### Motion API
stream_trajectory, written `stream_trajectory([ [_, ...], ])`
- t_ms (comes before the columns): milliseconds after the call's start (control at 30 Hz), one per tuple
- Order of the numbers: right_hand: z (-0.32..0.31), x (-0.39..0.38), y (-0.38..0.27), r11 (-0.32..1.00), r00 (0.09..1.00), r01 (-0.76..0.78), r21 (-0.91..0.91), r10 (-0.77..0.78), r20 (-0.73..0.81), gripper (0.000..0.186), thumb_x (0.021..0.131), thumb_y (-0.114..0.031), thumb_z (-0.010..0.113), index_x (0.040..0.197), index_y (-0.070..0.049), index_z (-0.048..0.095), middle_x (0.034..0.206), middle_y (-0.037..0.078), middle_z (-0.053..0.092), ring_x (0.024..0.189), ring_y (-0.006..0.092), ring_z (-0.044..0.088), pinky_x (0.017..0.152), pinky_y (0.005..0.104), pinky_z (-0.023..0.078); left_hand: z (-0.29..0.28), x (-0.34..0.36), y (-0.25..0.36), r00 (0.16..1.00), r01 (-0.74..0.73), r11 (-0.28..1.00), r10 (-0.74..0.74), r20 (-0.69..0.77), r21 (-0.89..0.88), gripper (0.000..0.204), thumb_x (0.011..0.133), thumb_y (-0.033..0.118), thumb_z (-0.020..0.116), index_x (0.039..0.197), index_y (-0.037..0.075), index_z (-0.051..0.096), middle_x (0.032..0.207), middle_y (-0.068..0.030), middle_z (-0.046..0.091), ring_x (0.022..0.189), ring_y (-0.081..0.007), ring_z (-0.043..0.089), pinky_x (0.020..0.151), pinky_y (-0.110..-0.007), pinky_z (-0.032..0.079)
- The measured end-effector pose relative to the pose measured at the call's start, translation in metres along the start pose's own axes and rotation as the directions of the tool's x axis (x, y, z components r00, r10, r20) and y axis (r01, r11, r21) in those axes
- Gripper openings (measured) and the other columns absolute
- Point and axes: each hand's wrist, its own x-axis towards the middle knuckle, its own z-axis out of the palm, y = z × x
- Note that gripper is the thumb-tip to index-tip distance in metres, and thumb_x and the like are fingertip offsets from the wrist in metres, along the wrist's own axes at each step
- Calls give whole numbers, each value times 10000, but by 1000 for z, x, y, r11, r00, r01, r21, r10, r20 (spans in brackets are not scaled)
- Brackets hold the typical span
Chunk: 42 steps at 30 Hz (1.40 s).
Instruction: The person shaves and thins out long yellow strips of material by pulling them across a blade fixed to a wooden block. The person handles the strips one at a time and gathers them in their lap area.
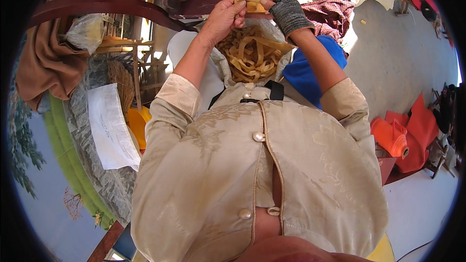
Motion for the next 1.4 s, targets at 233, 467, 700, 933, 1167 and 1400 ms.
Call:
stream_trajectory([
  [233, -4, 15, 10, 997, 997, 29, -69, -34, -72, 317, 840, -365, 499, 903, -81, 623, 762, 164, 591, 745, 309, 591, 681, 397, 457, 3, 13, 2, 988, -123, 989, 130, -84, 79, 165, 905, 190, 510, 1028, 88, 549, 738, 52, 470, 603, -37, 420, 565, -191, 388],
  [467, -5, 33, 4, 966, 997, 43, -255, -59, -58, 238, 889, -268, 450, 956, -133, 633, 873, 138, 593, 847, 308, 584, 746, 397, 456, -11, 39, -3, 935, -138, 865, 275, -225, 483, 134, 834, 170, 558, 900, 60, 599, 728, 10, 559, 665, -93, 504, 618, -235, 427],
  [700, 23, 14, 30, 968, 990, -144, -207, 144, -16, 379, 845, -371, 484, 932, -23, 608, 979, 225, 578, 930, 361, 558, 788, 432, 442, -7, 21, -15, 941, 19, 604, 258, -218, 797, 186, 781, 164, 560, 909, 31, 585, 795, -137, 613, 746, -230, 598, 683, -327, 452],
  [933, -3, -30, -33, 981, 878, 187, -49, -190, -439, 149, 756, -214, 617, 861, -108, 611, 739, 105, 564, 703, 300, 564, 618, 400, 440, 16, -43, -39, 963, -87, 733, 235, -131, 675, 205, 832, 198, 563, 974, 59, 613, 989, -72, 555, 878, -174, 538, 782, -293, 425],
  [1167, 32, -58, -67, 509, 942, 321, 799, -85, -325, 175, 824, -246, 538, 875, -78, 551, 803, 123, 550, 762, 285, 566, 710, 367, 432, 59, -68, -31, 979, 188, 817, -199, 39, -545, 338, 912, 250, 470, 1204, 83, 441, 1131, -28, 540, 1025, -188, 528, 918, -345, 424],
  [1400, 10, -72, -71, 814, 994, 47, 579, 22, -111, 277, 835, -310, 513, 830, -36, 561, 760, 132, 572, 764, 308, 563, 695, 374, 429, 42, -55, -24, 974, 218, 818, -215, 69, -532, 245, 881, 159, 489, 1112, 79, 517, 1024, -38, 572, 934, -170, 560, 858, -326, 462],
])
